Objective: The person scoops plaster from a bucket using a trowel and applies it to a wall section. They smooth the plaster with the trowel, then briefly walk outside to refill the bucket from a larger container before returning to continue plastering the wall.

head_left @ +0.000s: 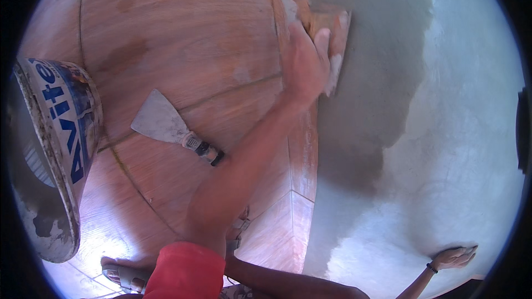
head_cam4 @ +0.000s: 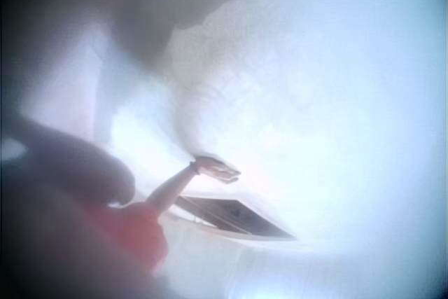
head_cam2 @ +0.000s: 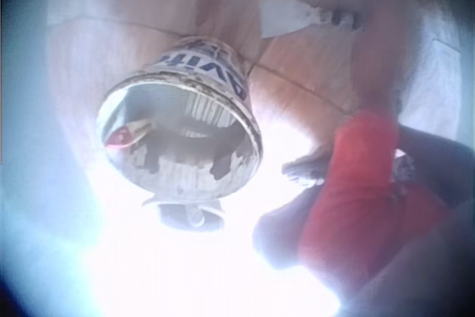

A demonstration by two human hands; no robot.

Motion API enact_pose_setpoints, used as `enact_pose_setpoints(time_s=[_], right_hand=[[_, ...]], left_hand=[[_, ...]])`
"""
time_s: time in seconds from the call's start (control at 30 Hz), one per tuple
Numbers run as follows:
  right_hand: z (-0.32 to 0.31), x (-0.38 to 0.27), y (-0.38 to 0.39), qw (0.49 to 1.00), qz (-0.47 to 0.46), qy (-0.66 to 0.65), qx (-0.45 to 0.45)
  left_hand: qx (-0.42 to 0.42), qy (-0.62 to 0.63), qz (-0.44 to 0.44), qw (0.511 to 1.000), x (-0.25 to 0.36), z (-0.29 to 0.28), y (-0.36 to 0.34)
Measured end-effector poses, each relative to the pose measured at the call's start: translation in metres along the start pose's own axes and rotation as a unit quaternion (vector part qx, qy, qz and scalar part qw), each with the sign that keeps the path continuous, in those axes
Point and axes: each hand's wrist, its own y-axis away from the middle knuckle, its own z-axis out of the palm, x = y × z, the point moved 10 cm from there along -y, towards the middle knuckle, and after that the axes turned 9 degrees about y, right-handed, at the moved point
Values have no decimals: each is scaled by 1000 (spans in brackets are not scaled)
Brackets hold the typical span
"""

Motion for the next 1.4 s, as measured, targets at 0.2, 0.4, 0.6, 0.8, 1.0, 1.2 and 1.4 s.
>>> enact_pose_setpoints(time_s=[0.2, 0.4, 0.6, 0.8, 1.0, 1.2, 1.4], right_hand=[[-7, -2, -1, 1000, 12, -1, -4], [-3, 2, 3, 1000, 3, 18, -20], [-4, -8, -3, 1000, 15, -9, -7], [-7, 0, 0, 1000, 19, 8, -13], [-7, 5, 1, 1000, 16, 5, -11], [-4, -4, -1, 1000, 7, 8, -16], [-2, 8, 1, 1000, 3, 17, -10]], left_hand=[[-155, -23, 51, 986, 59, 64, 31], [-196, 80, 147, 966, 86, 82, 109], [97, 31, 84, 991, 11, -27, -62], [-47, -50, 35, 997, 28, 31, -82], [-247, -43, 97, 963, 92, 84, 24], [-237, 197, 17, 951, 55, 62, 106], [-130, 497, -367, 775, -22, 23, 83]])
